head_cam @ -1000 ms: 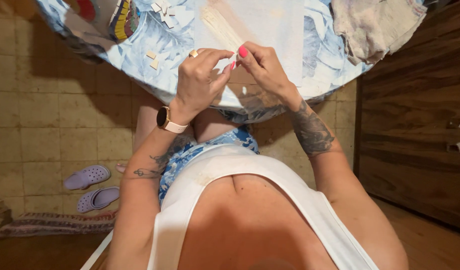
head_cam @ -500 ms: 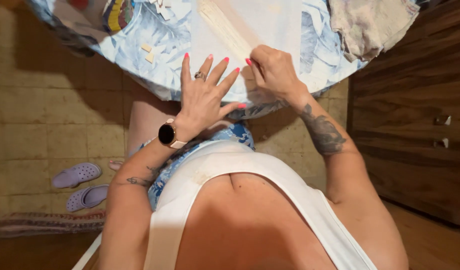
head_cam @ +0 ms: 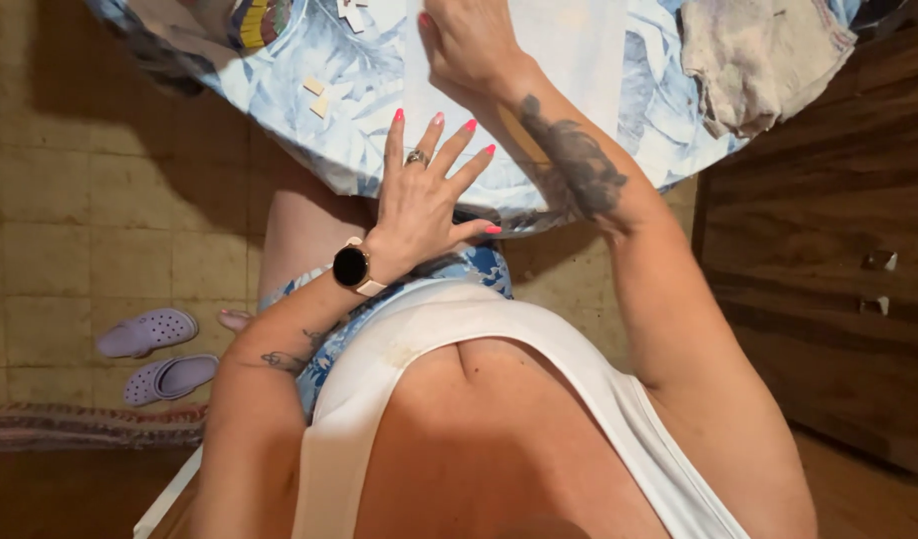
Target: Applying small decorative pieces and spreading adhesive or paint onto a wooden board for a craft project
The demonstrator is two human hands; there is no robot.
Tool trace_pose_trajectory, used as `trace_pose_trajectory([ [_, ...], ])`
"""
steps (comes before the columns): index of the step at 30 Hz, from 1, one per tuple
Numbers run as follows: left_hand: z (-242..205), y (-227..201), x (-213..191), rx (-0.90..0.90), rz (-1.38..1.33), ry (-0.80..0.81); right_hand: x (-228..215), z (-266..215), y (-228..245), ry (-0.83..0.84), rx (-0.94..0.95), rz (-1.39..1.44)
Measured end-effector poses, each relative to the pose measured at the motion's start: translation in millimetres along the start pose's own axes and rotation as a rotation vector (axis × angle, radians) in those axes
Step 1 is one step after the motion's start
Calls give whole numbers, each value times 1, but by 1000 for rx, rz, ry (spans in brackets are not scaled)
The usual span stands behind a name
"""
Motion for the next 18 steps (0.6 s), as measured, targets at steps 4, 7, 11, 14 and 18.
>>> trace_pose_trajectory([
  [4, -3, 2, 5, 2, 27, 6, -41, -43, 15, 311, 180, 3],
  [7, -3, 0, 1, 32, 49, 5, -75, -82, 29, 367, 239, 13],
  [11, 0, -2, -4, 62, 15, -18, -77, -75, 31, 263, 241, 14],
  [14, -1, -3, 0, 45, 34, 1, -26, -44, 12, 264, 211, -2],
  [18, 1, -1, -2, 28, 13, -36, 8, 2, 0, 38, 12, -31],
])
Point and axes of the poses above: each hand's wrist, its own z-axis towards the middle knuckle, its own x-axis out of the palm, y = z × x, the point moved 8 cm from there along z, towards the middle knuckle, and after that the axes turned 11 degrees about -y, right-handed, at the moved point
